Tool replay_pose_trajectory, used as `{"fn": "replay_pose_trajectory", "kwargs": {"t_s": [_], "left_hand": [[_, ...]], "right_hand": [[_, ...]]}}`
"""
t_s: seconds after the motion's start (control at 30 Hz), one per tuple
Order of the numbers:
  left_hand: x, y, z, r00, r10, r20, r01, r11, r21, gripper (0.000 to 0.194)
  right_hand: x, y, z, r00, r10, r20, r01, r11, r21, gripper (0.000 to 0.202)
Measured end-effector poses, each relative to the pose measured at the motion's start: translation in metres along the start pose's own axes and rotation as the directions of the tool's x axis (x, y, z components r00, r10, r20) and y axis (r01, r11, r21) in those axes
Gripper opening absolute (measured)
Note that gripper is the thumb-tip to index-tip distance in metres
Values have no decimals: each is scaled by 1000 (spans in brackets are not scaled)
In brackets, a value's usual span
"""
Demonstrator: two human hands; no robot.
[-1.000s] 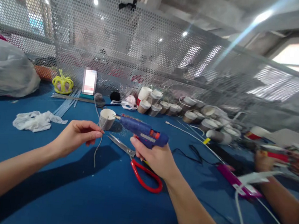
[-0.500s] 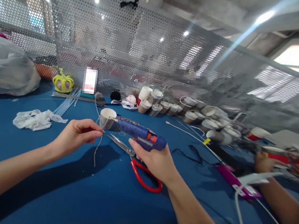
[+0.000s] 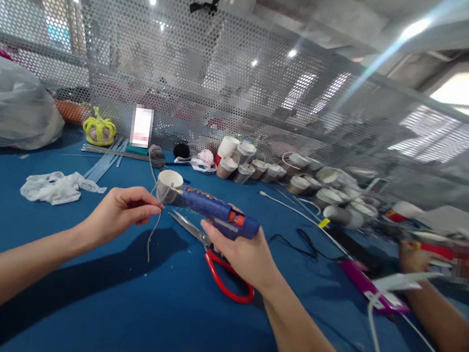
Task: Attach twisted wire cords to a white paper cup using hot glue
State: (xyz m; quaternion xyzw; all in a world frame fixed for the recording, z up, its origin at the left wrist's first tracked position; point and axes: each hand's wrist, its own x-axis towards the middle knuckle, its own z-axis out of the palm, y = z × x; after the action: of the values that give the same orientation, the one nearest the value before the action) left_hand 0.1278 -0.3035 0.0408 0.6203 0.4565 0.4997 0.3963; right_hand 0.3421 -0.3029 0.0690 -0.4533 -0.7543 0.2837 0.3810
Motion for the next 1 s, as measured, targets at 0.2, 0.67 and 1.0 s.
{"fn": "replay_pose_trajectory", "kwargs": {"t_s": [0.2, 0.67, 1.0], "left_hand": [[0, 0, 0, 1000, -7, 11, 7, 1000, -4, 10], [0, -2, 0, 1000, 5, 24, -5, 1000, -4, 10], [0, 0, 0, 1000, 4, 17, -3, 1000, -1, 11]], "right_hand": [[1, -2, 0, 999, 1, -35, -1, 1000, -7, 17], [2, 0, -1, 1000, -16, -2, 16, 1000, -12, 17], [1, 3, -2, 999, -26, 23, 27, 1000, -14, 17]]}}
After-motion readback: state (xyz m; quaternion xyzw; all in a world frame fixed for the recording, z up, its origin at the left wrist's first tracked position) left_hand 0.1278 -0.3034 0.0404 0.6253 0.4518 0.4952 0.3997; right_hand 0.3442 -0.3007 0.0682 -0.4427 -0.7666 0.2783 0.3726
